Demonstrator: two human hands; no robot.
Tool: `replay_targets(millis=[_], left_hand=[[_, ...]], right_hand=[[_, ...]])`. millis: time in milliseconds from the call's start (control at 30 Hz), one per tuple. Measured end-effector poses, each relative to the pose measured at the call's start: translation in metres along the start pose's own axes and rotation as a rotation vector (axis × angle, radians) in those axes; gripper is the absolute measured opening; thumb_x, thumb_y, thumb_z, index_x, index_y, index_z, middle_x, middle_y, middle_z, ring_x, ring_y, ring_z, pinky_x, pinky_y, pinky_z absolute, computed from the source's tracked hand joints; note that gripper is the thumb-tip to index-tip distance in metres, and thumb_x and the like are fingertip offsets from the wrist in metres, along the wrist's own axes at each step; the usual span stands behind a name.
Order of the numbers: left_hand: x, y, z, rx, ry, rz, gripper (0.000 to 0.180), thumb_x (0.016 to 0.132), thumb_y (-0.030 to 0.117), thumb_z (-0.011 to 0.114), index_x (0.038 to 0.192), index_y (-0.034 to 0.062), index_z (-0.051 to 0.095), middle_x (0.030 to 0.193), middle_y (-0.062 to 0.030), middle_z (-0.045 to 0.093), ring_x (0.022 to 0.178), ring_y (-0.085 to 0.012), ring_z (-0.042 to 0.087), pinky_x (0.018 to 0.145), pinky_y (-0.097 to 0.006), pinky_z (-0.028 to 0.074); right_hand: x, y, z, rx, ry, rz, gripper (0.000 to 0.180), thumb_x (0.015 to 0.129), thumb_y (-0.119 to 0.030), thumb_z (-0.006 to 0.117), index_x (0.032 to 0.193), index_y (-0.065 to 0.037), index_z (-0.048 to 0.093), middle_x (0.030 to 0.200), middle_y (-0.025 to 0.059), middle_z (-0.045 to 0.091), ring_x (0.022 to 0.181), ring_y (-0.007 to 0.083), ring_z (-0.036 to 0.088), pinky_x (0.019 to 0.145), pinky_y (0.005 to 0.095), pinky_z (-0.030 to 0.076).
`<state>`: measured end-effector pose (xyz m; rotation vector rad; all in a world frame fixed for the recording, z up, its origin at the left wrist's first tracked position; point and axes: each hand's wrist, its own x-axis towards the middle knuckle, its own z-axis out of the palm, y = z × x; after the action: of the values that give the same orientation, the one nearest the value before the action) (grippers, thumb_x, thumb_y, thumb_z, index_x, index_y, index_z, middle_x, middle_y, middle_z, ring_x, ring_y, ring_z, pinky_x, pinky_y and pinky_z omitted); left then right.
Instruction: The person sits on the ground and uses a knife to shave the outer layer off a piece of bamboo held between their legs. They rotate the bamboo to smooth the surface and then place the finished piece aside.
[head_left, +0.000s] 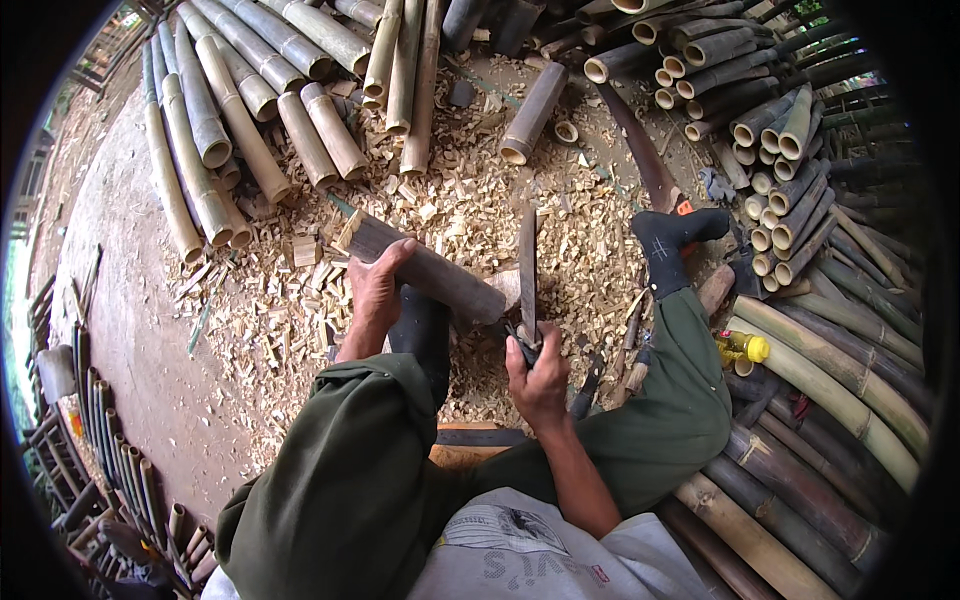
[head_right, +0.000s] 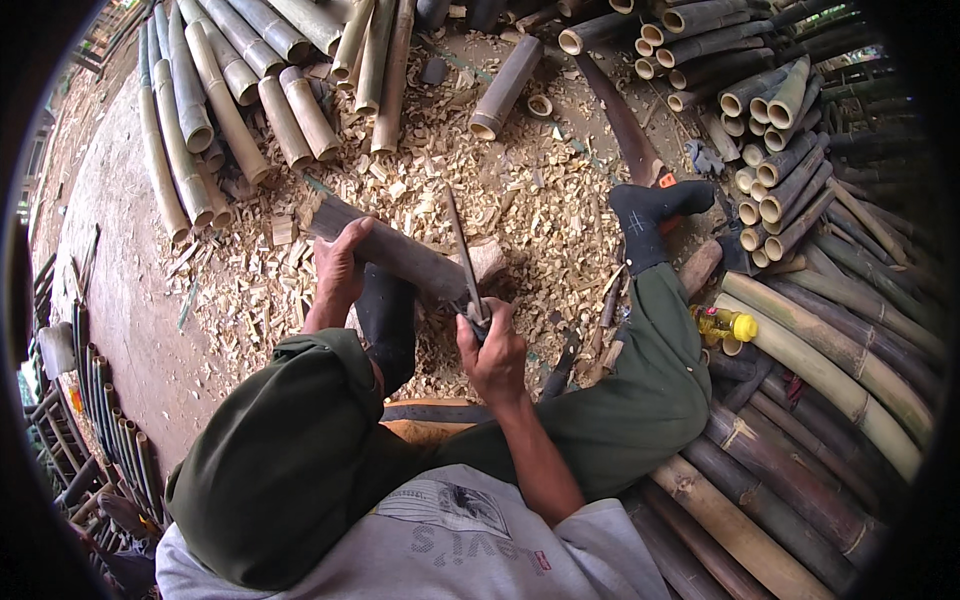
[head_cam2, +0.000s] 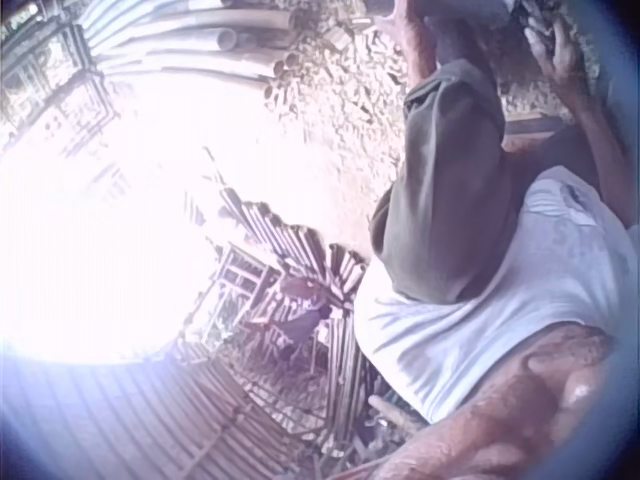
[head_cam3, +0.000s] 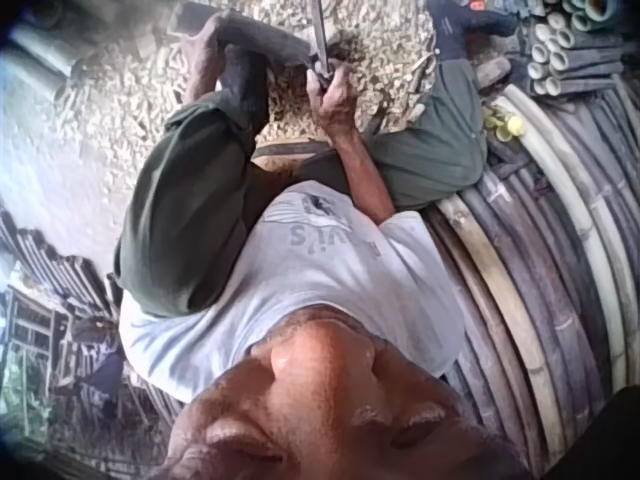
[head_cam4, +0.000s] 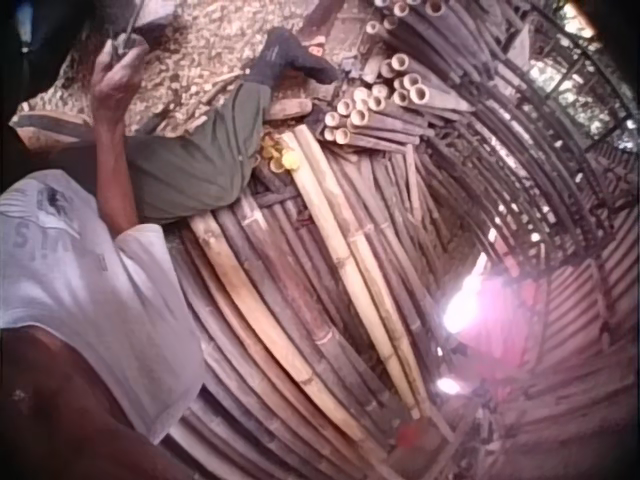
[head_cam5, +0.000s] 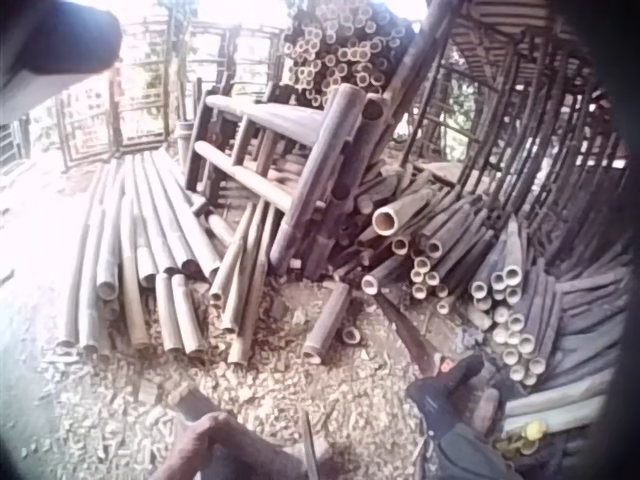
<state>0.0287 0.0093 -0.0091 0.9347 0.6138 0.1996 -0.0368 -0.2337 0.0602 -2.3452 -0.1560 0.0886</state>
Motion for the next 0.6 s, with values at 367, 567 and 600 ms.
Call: replay_targets(millis=[367, 567, 600], left_hand=[[0.0, 0.016, -0.016, 0.144, -0.16, -0.126, 0.047, 0.078, 0.013, 0.089, 0.113, -0.0107, 0.068, 0.098, -0.0186, 0.075, 0.084, -0.0243, 0.075, 0.078, -0.038, 0.062], [-0.005, 0.022, 0.006, 0.056, -0.131, -0.107, 0.036, 0.078, 0.013, 0.089, 0.103, -0.0023, 0.068, 0.091, -0.0084, 0.072, 0.08, -0.0201, 0.072, 0.072, -0.033, 0.061], [-0.004, 0.021, 0.006, 0.048, -0.055, -0.076, 0.036, 0.078, 0.014, 0.09, 0.103, -0.0014, 0.068, 0.092, -0.0081, 0.072, 0.08, -0.0194, 0.071, 0.072, -0.033, 0.06]], right_hand=[[-0.002, -0.027, -0.026, 0.176, 0.107, -0.064, 0.031, 0.102, -0.025, 0.065, 0.111, 0.001, 0.051, 0.088, 0.0274, 0.07, 0.078, 0.0503, 0.068, 0.067, 0.0547, 0.053], [-0.004, 0.052, 0.019, -0.14, -0.216, 0.283, 0.034, 0.1, -0.025, 0.066, 0.114, 0.002, 0.05, 0.086, 0.0294, 0.069, 0.079, 0.0514, 0.068, 0.068, 0.0572, 0.053], [-0.001, 0.034, 0.009, -0.087, -0.192, 0.258, 0.034, 0.101, -0.026, 0.066, 0.114, 0.002, 0.05, 0.086, 0.0289, 0.069, 0.079, 0.051, 0.068, 0.068, 0.0554, 0.054]])
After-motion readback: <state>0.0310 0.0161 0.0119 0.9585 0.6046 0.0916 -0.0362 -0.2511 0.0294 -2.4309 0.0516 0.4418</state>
